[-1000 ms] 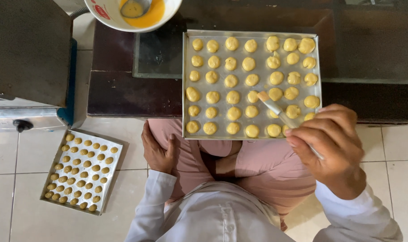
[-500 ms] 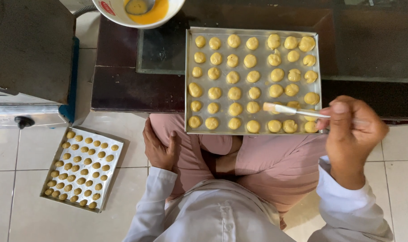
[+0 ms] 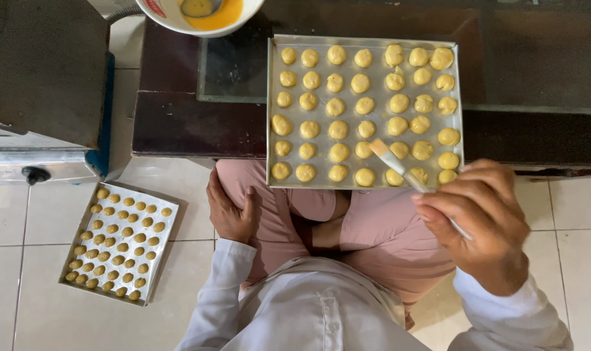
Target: Brushing egg wash onto small dough balls on a baking tray using a pastry brush.
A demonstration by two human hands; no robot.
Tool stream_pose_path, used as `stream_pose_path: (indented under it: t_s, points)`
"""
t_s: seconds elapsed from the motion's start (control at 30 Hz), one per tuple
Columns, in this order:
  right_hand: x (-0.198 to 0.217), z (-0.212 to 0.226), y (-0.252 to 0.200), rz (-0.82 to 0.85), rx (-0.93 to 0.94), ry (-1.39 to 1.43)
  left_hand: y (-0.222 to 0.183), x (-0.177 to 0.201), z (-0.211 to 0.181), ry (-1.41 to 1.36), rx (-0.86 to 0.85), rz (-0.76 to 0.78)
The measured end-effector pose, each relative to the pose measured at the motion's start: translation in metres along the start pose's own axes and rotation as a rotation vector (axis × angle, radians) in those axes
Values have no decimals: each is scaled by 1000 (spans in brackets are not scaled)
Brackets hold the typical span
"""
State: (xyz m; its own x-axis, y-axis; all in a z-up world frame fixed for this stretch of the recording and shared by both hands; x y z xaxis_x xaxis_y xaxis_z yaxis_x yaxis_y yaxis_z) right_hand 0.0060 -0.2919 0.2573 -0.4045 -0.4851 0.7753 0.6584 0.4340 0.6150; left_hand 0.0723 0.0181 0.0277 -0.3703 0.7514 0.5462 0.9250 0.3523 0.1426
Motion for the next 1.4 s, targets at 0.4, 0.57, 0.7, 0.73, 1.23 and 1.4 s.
stream_pose_path:
  t_s: [0.4, 0.57, 0.7, 0.73, 1.23, 1.4]
  points:
    - [-4, -25, -25, -93, -14, 31, -1, -2, 4, 5, -9, -2]
    - [-5, -9, -8, -191, -110, 90, 0, -1, 4, 9, 30, 10]
    - [4, 8, -1, -246, -185, 107, 0, -3, 6, 18, 0, -10]
    - [1, 2, -3, -246, -190, 108, -1, -4, 8, 20, 0, -6]
    - [-11, 15, -15, -18, 7, -9, 1, -2, 7, 16, 11, 10]
    - [-15, 12, -1, -21, 44, -71, 0, -2, 7, -10, 5, 13]
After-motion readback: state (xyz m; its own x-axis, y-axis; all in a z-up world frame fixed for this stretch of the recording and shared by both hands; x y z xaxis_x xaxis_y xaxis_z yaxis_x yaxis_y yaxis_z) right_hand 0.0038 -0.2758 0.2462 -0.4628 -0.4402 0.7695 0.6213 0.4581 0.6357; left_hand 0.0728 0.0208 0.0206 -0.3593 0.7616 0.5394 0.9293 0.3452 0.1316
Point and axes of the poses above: each hand's wrist, its own y-axis towards the middle knuckle, its own x-axis out of the back of the hand, z = x × y, the point moved 8 cm from there along y, towards the middle knuckle, and after that the axes turned 11 degrees about x, right-handed, at the moved point
